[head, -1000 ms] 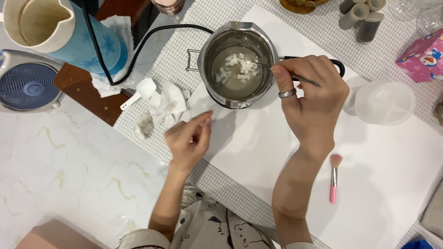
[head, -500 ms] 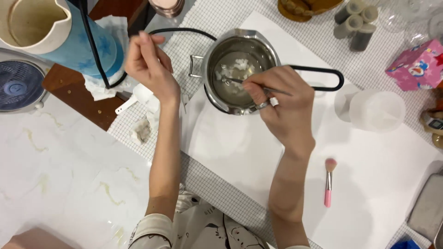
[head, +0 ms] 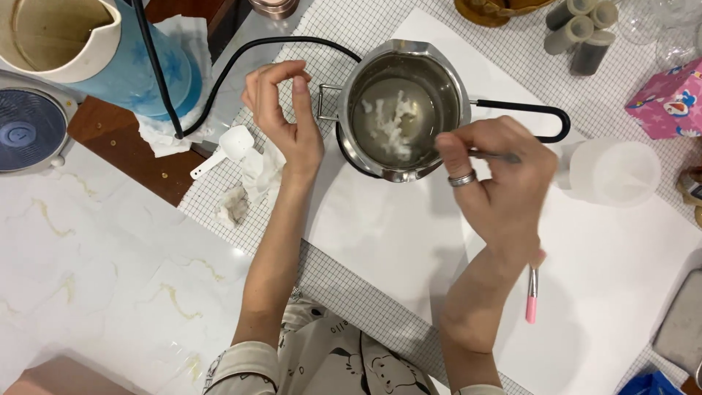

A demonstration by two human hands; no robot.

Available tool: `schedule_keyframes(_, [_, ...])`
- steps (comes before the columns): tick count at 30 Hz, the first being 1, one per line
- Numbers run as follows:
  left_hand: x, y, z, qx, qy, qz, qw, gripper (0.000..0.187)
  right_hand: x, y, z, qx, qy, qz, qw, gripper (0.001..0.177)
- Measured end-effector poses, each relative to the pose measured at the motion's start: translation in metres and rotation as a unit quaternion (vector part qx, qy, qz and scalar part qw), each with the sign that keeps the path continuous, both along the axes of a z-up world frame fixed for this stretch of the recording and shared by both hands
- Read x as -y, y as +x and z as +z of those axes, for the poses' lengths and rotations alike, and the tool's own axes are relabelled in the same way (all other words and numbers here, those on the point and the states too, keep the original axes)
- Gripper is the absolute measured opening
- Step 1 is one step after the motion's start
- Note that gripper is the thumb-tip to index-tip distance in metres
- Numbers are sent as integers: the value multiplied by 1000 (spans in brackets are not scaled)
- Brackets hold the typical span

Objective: Stirring and breaking up solid wax chunks in a small melting pot using a metal tool

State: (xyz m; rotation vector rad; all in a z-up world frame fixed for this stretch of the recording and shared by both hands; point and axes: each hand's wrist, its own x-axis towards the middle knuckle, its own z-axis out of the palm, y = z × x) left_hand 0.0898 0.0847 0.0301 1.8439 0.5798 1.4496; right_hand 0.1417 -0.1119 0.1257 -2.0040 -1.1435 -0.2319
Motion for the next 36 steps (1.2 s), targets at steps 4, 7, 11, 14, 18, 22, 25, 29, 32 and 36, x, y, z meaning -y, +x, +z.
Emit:
schedule_keyframes(4, [-1, 1, -2, 10, -5, -7, 1000, 16, -17, -1, -3, -27, 19, 39, 999, 20])
schedule_keyframes(7, [-4, 1, 0, 1, -36, -17, 999, 17, -20, 1, -4, -7, 5, 47, 999, 21])
schedule_keyframes(11, [-14, 6, -12, 126, -157, -94, 975, 17, -7, 9, -9, 33, -17, -15, 999, 11])
schedule_keyframes(14, [-18, -1, -5, 148, -193, -121, 962, 15, 8, 12, -7, 61, -25, -42, 997, 17])
schedule_keyframes(18, [-5, -71, 31, 40, -107, -120, 986, 9, 20, 11, -5, 46, -42, -60, 996, 23])
schedule_keyframes(22, [-8, -129, 31, -96, -2, -63, 993, 16, 19, 12, -8, 18, -31, -65, 997, 28])
schedule_keyframes(25, [-18, -149, 16, -397, 159, -110, 897, 36, 21, 12, -9, 46, -26, -37, 998, 30])
schedule_keyframes(29, [-17, -153, -2, -445, 250, -128, 850, 35, 22, 13, -10, 60, -29, -29, 997, 27])
schedule_keyframes(32, [-17, -147, -15, -433, 263, -124, 853, 31, 24, 13, -11, 65, -28, -23, 997, 25])
schedule_keyframes(36, [-18, -141, -27, -425, 230, -115, 868, 31, 26, 16, -12, 60, -8, -14, 998, 24])
